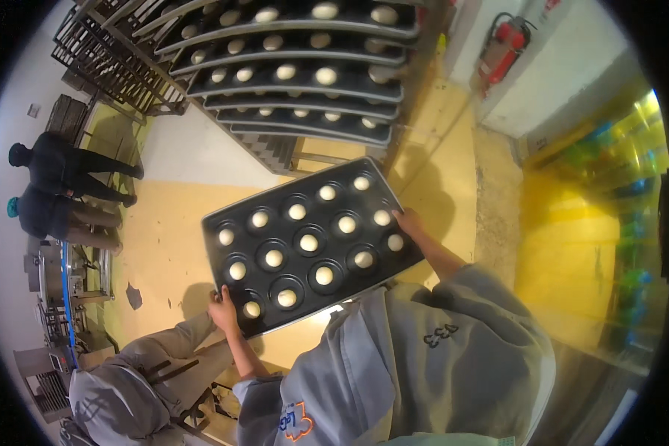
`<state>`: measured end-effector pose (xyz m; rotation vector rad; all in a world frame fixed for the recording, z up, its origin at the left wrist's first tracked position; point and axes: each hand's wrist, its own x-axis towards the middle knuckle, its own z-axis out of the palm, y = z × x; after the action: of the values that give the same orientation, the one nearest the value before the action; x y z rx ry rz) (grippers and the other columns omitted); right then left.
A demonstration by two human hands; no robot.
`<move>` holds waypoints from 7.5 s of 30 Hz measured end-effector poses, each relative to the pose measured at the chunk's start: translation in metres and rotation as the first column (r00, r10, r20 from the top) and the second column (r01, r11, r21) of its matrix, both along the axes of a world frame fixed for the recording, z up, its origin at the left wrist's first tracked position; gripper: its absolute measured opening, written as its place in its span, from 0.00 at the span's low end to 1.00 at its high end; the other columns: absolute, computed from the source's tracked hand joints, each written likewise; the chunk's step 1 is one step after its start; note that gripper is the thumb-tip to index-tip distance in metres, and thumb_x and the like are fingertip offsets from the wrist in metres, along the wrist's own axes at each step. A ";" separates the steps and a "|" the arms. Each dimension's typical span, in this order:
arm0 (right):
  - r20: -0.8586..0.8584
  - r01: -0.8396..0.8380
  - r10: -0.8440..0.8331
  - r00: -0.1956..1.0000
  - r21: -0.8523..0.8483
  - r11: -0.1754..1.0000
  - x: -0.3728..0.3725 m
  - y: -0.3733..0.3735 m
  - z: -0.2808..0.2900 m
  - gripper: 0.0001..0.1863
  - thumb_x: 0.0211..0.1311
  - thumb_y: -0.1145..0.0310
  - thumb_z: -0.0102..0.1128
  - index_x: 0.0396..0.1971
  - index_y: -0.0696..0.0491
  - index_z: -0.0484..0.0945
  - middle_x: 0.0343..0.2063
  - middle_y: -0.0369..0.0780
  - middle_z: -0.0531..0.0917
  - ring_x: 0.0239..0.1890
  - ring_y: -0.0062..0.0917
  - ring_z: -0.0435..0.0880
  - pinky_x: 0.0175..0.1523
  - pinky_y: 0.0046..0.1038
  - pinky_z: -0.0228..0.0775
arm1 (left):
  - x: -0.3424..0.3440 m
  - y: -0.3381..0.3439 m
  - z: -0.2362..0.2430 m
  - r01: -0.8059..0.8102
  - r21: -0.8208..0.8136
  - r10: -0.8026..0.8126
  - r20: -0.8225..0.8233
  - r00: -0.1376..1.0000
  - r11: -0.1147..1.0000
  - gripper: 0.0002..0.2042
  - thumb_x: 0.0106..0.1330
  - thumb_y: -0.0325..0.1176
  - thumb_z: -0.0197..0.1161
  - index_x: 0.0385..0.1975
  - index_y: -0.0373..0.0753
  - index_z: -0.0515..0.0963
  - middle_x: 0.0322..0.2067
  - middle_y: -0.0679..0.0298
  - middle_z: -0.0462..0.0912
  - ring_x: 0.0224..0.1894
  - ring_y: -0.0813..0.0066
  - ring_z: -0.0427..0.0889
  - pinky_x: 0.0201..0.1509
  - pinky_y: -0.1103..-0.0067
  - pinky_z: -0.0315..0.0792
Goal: The person places dough balls into a muffin tin, rolls more dough balls by hand on a stainless steel table, and slides a tray into a cooling rack.
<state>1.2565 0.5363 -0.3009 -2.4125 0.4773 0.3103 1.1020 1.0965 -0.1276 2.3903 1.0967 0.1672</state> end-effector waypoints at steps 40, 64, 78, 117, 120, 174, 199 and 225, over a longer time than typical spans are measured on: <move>-0.017 0.329 -0.329 0.944 0.126 0.936 0.155 0.064 -0.104 0.33 0.75 0.45 0.50 0.57 0.63 0.77 0.48 0.48 0.86 0.49 0.36 0.87 0.52 0.37 0.82 | 0.528 0.091 -0.196 0.231 -0.099 -0.221 0.107 0.969 0.968 0.27 0.67 0.55 0.61 0.57 0.42 0.79 0.49 0.49 0.84 0.55 0.49 0.81 0.61 0.63 0.72; 0.030 0.558 -0.616 0.787 0.390 0.733 0.019 0.039 -0.106 0.13 0.75 0.59 0.52 0.37 0.53 0.78 0.29 0.36 0.77 0.31 0.25 0.75 0.40 0.30 0.71 | 0.518 -0.144 -0.203 0.315 -0.947 0.737 0.174 0.653 -0.055 0.38 0.74 0.67 0.32 0.69 0.40 0.64 0.65 0.55 0.72 0.66 0.54 0.71 0.73 0.59 0.63; -0.365 -0.392 0.433 0.824 0.183 0.902 0.017 0.032 -0.080 0.15 0.74 0.63 0.47 0.44 0.51 0.83 0.43 0.44 0.87 0.44 0.38 0.86 0.48 0.39 0.78 | 0.349 -0.117 -0.244 0.201 -0.962 -0.517 0.079 0.852 0.183 0.26 0.71 0.45 0.55 0.70 0.52 0.66 0.64 0.62 0.76 0.57 0.61 0.81 0.48 0.66 0.76; -0.309 -0.200 0.546 0.779 0.703 0.682 -0.014 0.069 -0.109 0.22 0.69 0.56 0.52 0.52 0.57 0.73 0.55 0.51 0.75 0.56 0.44 0.80 0.59 0.44 0.75 | -0.298 -0.223 -0.072 -0.189 -0.449 0.251 0.082 0.965 0.873 0.22 0.71 0.44 0.60 0.60 0.39 0.77 0.55 0.51 0.83 0.55 0.54 0.83 0.60 0.67 0.76; -0.199 -0.885 0.951 0.236 0.360 0.294 -0.089 0.087 -0.132 0.19 0.66 0.58 0.54 0.48 0.57 0.76 0.51 0.50 0.78 0.53 0.44 0.82 0.56 0.43 0.76 | -0.438 -0.306 -0.067 -0.499 -0.444 0.585 0.075 0.807 0.744 0.22 0.72 0.43 0.60 0.60 0.38 0.76 0.56 0.51 0.82 0.57 0.55 0.82 0.61 0.67 0.75; 0.742 -0.409 0.413 -0.528 0.204 -0.889 -1.364 0.433 0.179 0.33 0.58 0.69 0.67 0.64 0.55 0.66 0.58 0.48 0.67 0.56 0.38 0.77 0.56 0.36 0.76 | -1.046 -0.481 0.009 -0.721 0.268 0.699 -0.191 -0.689 -0.639 0.38 0.63 0.50 0.61 0.73 0.46 0.60 0.75 0.58 0.57 0.78 0.49 0.50 0.78 0.46 0.42; 0.452 -0.095 0.808 -0.378 0.849 -0.519 -1.413 0.486 0.168 0.14 0.69 0.63 0.59 0.46 0.57 0.79 0.39 0.40 0.83 0.42 0.26 0.83 0.47 0.31 0.76 | -1.044 -0.486 0.011 -0.761 0.265 0.722 -0.243 -0.648 -0.593 0.40 0.63 0.51 0.59 0.76 0.46 0.55 0.77 0.58 0.52 0.79 0.48 0.46 0.78 0.46 0.40; 0.573 0.269 -0.172 -0.801 0.088 -0.959 -1.076 0.365 0.176 0.15 0.49 0.66 0.73 0.38 0.51 0.83 0.37 0.40 0.86 0.47 0.36 0.84 0.57 0.37 0.73 | -0.974 -0.432 -0.036 -0.966 0.237 0.886 0.421 0.196 0.101 0.08 0.59 0.38 0.72 0.34 0.45 0.84 0.39 0.62 0.85 0.50 0.58 0.83 0.59 0.60 0.75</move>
<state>0.1806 0.9018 -0.1247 -0.1357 3.0294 -1.4253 0.1277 0.6648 -0.1641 1.4284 2.5947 1.1890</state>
